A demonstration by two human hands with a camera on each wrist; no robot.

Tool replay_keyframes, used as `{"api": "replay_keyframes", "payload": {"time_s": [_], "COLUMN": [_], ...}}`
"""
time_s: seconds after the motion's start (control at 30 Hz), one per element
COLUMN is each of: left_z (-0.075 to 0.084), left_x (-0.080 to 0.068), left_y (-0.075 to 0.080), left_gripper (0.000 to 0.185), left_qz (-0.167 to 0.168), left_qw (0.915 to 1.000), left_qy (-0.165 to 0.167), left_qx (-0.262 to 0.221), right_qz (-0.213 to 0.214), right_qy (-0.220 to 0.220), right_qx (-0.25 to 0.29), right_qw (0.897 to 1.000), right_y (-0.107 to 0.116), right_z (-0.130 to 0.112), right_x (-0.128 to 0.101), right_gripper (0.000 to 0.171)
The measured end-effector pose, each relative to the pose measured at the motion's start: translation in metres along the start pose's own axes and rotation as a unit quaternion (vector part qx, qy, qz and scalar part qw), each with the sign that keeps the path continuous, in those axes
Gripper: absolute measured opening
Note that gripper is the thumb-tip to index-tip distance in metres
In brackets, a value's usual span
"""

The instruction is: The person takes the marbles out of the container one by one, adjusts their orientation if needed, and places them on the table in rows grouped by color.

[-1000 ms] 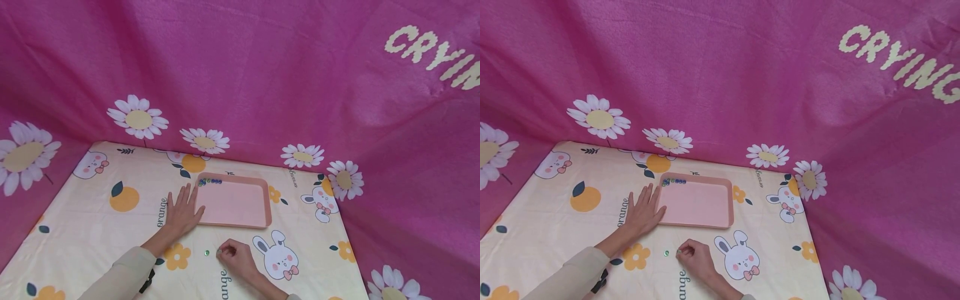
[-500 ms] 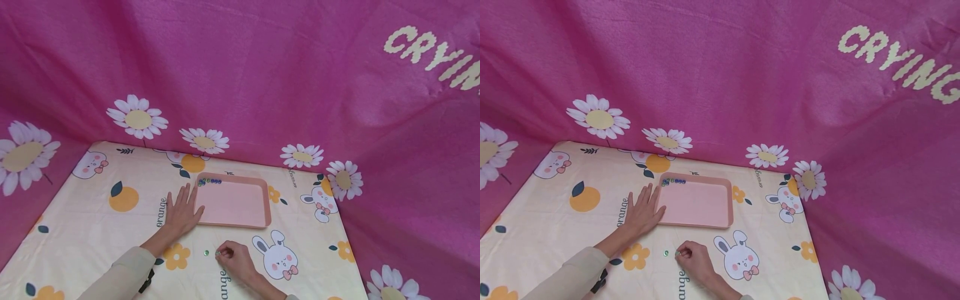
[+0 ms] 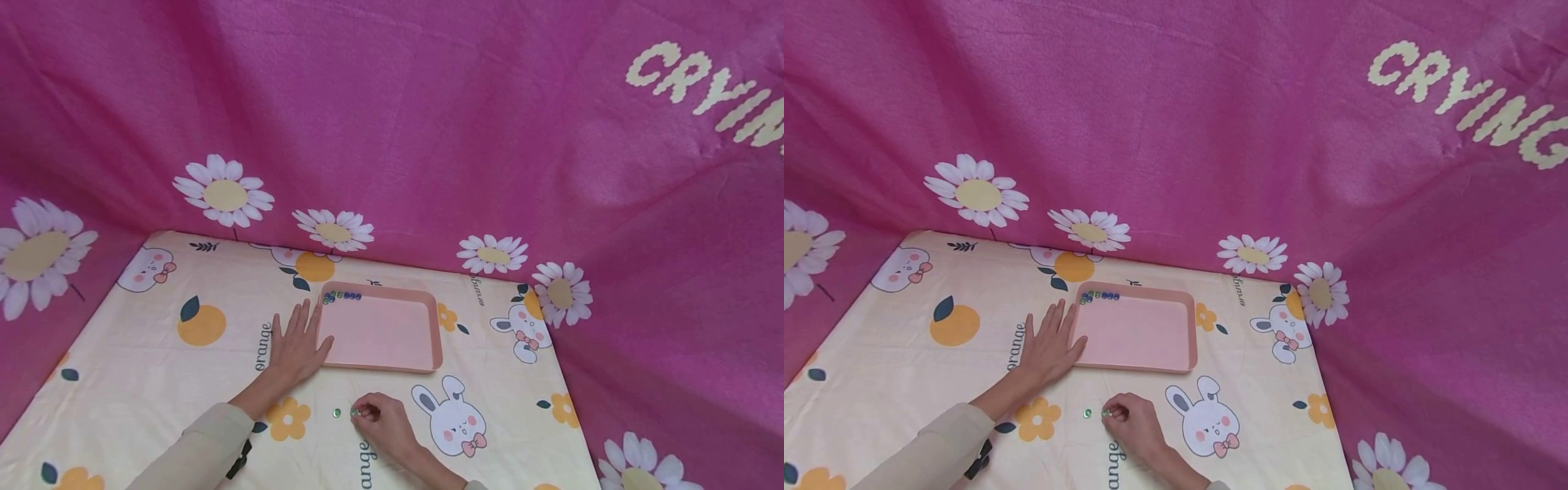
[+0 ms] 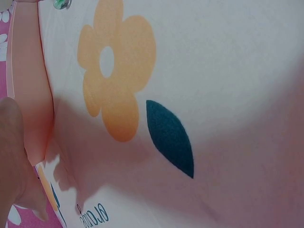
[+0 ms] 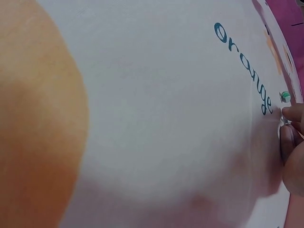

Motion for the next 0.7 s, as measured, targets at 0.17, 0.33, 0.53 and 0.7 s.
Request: {"api": "replay_keyframes", "payload": {"time_s": [0.17,0.33,0.53,0.7], "left_z": [0.0001,-0.0002,-0.0001,0.0000], "left_x": [-0.0004,-0.0003,-0.0001,0.0001], "left_y": [-0.0005,-0.0013,-0.0013,-0.0014], "left_gripper": [0.080,0.080,0.080,0.081], "left_qz": [0.000,-0.001,0.002,-0.001], "left_qw": [1.0000,1.0000,1.0000,1.0000], "left_qy": [0.001,0.004,0.004,0.004], "left_qx": [-0.003,0.000,0.005,0.002], "right_qz": [0.004,0.006,0.004,0.003], "right_qy": [0.009,0.020,0.018,0.012], "right_qx": [0.004,0.007,0.011,0.014], "right_qw": [1.000,1.000,1.000,1.000], "right_y": [-0.0007,-0.0006,-0.0006,-0.0008], "right_z": [-0.0008,-0.0011,-0.0005,0.0012], "right_x": [-0.0014,-0.0017,-0.0020,-0.0019], "right_gripper": [0.017,0.018,0.018,0.019]}}
Point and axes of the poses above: each hand's wrist, its own x-axis towards the middle knuckle, its own y-axis out of the back of the hand, z = x × y, the point moved 4 cm from there along x, towards the middle knuckle, and after that the axes turned 10 degrees about -z, right-handed, at the moved point
